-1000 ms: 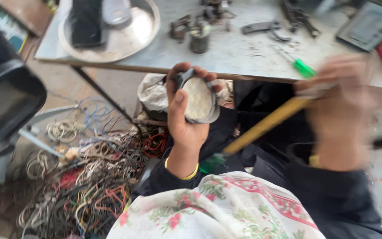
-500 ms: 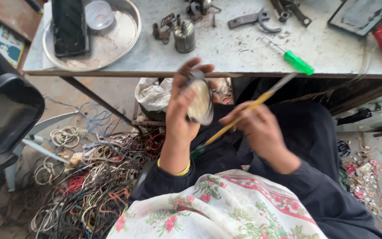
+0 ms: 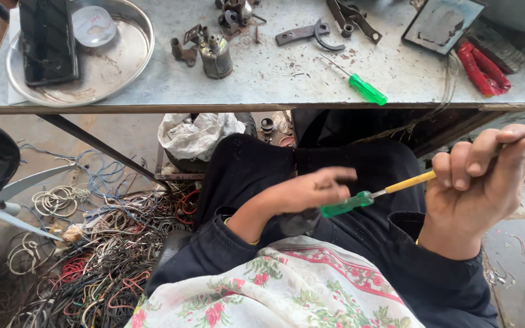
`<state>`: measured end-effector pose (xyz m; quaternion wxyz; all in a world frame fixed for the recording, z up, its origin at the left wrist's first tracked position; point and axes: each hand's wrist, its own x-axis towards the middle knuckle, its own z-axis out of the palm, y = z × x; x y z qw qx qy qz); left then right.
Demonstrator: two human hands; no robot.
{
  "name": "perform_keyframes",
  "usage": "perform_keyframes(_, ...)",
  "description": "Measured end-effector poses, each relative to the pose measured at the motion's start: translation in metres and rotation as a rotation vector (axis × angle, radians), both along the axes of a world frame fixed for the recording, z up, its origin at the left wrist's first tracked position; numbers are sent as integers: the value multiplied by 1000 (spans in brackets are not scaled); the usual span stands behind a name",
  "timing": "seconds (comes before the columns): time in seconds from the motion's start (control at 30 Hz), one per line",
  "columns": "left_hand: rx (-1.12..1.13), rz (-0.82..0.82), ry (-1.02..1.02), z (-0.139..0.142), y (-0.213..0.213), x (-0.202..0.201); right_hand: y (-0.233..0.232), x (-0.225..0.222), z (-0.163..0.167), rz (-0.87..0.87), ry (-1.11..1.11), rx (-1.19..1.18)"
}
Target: The person disassembles a small cylindrical electrical component using a screwdriver and a hammer. They remove the cover, extract internal parts, and scrape the inside of the housing with a tool.
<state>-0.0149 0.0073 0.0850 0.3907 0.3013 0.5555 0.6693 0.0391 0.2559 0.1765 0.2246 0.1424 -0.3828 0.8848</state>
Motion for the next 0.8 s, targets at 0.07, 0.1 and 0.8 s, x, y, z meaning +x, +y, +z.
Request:
perform_keyframes(0.07, -42, -82, 57, -7, 9, 7, 7, 0, -4, 11, 0, -26)
perform_keyframes(0.1, -42, -119, 114, -8, 13, 14, 10, -1, -7, 2, 0, -18)
perform_keyframes(0.8, -103, 361, 509, 80, -28, 16, 61, 44, 85, -411, 75, 1973)
